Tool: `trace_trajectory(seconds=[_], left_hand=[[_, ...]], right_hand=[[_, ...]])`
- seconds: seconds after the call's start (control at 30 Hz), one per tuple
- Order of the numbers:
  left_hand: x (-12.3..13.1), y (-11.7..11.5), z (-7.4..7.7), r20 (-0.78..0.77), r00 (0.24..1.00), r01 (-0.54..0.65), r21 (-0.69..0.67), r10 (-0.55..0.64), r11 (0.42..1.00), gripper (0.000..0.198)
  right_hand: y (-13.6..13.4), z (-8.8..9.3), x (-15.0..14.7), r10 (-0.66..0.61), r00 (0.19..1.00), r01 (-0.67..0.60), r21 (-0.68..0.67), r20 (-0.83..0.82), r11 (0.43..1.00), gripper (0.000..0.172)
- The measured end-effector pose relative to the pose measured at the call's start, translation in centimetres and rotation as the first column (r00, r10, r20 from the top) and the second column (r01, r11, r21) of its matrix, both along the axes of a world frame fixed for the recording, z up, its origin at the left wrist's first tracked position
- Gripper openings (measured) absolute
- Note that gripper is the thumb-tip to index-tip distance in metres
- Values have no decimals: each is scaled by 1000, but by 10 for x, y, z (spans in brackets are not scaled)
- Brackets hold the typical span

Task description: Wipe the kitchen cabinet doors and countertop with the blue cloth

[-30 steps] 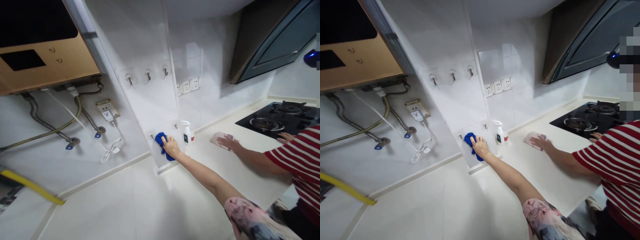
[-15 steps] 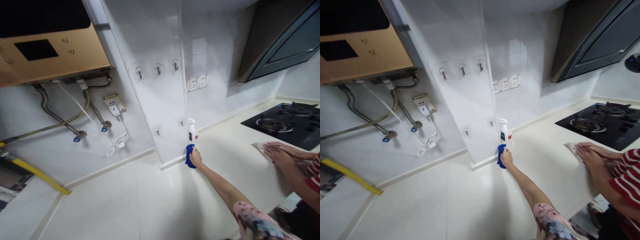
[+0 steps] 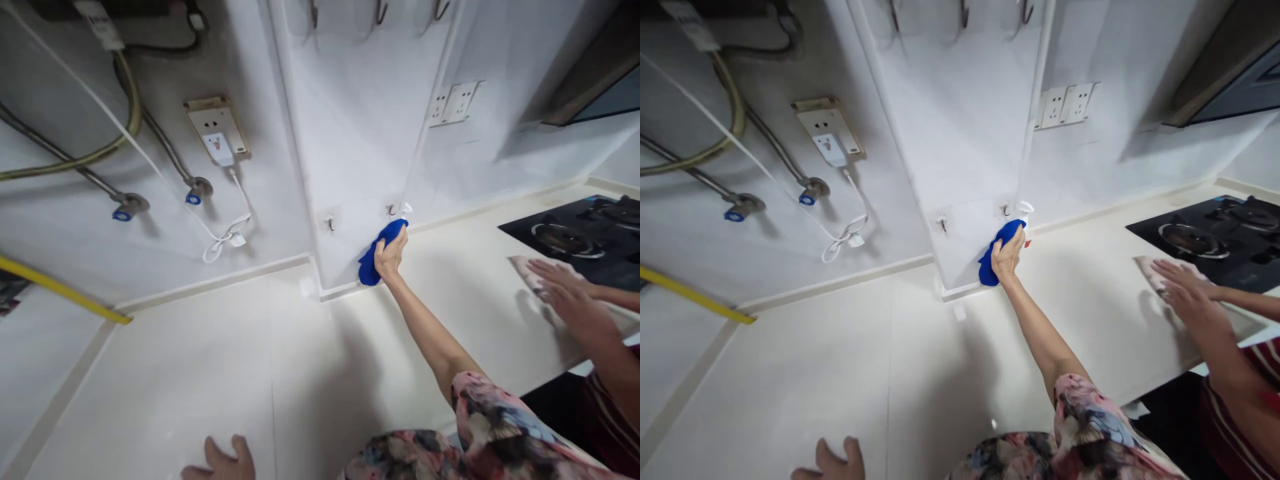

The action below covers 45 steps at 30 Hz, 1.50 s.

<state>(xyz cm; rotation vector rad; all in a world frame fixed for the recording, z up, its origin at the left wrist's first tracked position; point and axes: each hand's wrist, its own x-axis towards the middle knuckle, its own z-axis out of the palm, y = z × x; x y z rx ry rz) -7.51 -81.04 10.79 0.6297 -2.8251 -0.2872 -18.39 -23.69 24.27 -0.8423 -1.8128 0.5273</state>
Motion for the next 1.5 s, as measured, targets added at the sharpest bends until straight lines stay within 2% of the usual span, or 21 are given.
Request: trace_trajectory(seconds=[0.13, 0.3, 0.43, 0.6, 0.7, 0.8, 0.87, 0.93, 1.0, 1.1, 1.2, 1.3, 1.37, 1.43, 1.5], left_hand=[[3, 4, 0, 14, 1000, -12, -16, 13, 1000, 78], [9, 11, -2, -19, 1000, 13, -31, -13, 999, 79], [11, 16, 3, -7, 1000, 14, -23, -14, 1000, 75], [11, 22, 13, 36, 999, 7, -7, -7, 1000, 72], [12, 25, 15, 5, 1000, 12, 11, -12, 1000, 69], [14, 24, 14, -12, 1000, 15, 18, -15, 1000, 69], [14, 23, 13, -19, 1000, 21, 25, -20, 999, 70], [14, 22, 13, -22, 1000, 19, 39, -18, 999, 69], [14, 22, 13, -31, 999, 8, 49, -6, 999, 69], [16, 22, 12, -39, 999, 2, 64, 0, 998, 67], [18, 22, 10, -43, 999, 7, 77, -3, 997, 65], [19, 21, 5, -43, 999, 6, 94, -2, 996, 65], [19, 20, 1, -42, 999, 10, 107, -6, 994, 64], [19, 18, -2, -45, 999, 13, 122, -8, 992, 65], [20, 16, -6, -55, 998, 23, 138, -15, 990, 65]], right_hand=[[-10, -39, -1, -77, 997, 76, 15, 24, 997, 79], [-35, -95, -8, -120, 991, 128, -140, 67, 982, 81], [-57, -121, -11, -94, 987, 120, -205, 131, 971, 82], [-78, -120, -11, -68, 974, 127, -273, 215, 954, 83], [-107, -116, -6, -5, 960, 90, -290, 281, 953, 85], [-149, -115, 4, 144, 914, -13, -329, 380, 944, 83], [-177, -111, 11, 312, 820, -167, -320, 480, 932, 79], [-201, -105, 18, 468, 686, -369, -287, 557, 884, 73], [-223, -98, 27, 572, 570, -540, -255, 590, 802, 64], [-257, -95, 49, 651, 455, -678, -238, 607, 695, 56], [-283, -103, 83, 684, 360, -753, -235, 634, 614, 61], [-287, -117, 117, 726, 314, -773, -280, 612, 569, 62], [-279, -122, 130, 809, 304, -755, -391, 503, 527, 55], [-267, -121, 134, 874, 324, -727, -496, 361, 474, 46], [-256, -113, 133, 887, 351, -713, -528, 301, 461, 48]])
